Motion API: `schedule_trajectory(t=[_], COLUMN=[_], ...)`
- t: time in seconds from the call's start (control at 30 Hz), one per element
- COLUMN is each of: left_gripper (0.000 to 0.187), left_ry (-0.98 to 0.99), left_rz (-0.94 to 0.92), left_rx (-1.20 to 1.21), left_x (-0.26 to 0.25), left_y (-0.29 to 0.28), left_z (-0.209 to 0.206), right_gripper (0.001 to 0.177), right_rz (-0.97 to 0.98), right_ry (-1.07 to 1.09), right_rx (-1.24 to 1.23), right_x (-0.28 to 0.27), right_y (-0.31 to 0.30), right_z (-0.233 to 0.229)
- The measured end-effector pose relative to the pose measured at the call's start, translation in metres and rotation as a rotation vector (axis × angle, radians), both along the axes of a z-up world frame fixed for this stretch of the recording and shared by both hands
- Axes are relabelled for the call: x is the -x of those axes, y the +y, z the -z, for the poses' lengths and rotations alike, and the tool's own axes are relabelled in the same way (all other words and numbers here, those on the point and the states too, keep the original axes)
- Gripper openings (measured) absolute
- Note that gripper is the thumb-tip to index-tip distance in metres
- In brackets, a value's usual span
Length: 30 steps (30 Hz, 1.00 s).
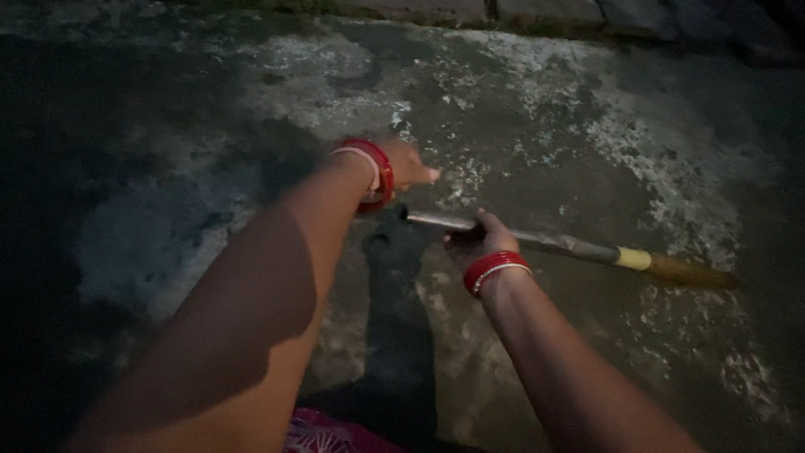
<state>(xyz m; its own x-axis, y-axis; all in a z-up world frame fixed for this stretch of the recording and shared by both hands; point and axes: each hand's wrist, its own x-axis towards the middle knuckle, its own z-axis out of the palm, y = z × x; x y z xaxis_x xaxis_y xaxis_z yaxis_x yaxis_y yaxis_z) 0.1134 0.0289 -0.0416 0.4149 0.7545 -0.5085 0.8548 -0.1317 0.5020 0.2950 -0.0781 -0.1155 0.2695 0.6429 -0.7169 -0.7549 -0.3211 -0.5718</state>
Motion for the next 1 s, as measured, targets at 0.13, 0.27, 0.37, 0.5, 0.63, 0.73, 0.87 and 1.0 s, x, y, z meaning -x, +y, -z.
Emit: schedule_trajectory(t=[0.13,0.27,0.37,0.5,0.63,0.73,0.87,1.0], left_gripper=[0.044,0.03,0.027,0.024,0.029,0.021,0.013,0.006], left_ry=[-0.183,-0.351,-0.53,-0.674,-0.806,-0.918,-1.143,-0.968], left_rz=[-0.232,-0.47,-0.619,-0.834,-0.93,-1.028,-1.159,-1.144], left_rx=[-0.019,-0.125,-0.216,-0.236,-0.263,-0.237,-0.074,-0.109], left_x=[0.036,0.058,0.072,0.077,0.084,0.089,0.101,0.119], left_y=[0.013,0.026,0.023,0.018,0.027,0.038,0.044,0.034], left_z=[0.004,0.006,0.002,-0.009,-0.003,0.01,0.029,0.043], right_gripper=[0.029,0.028,0.025,0.014,0.016,0.015,0.012,0.008], right_rz=[-0.155,-0.435,-0.331,-0.228,-0.153,-0.155,-0.091,-0.201], right_ry=[0.02,-0.123,-0.12,-0.242,-0.218,-0.227,-0.201,-0.301], right_rx=[0.095,0.144,0.083,0.052,-0.017,-0.075,-0.151,-0.24], right_x=[0.032,0.066,0.09,0.115,0.137,0.151,0.157,0.132], right_y=[0.007,0.023,0.042,0.062,0.077,0.087,0.115,0.141], right_z=[-0.003,-0.021,-0.03,-0.04,-0.043,-0.045,-0.06,-0.074])
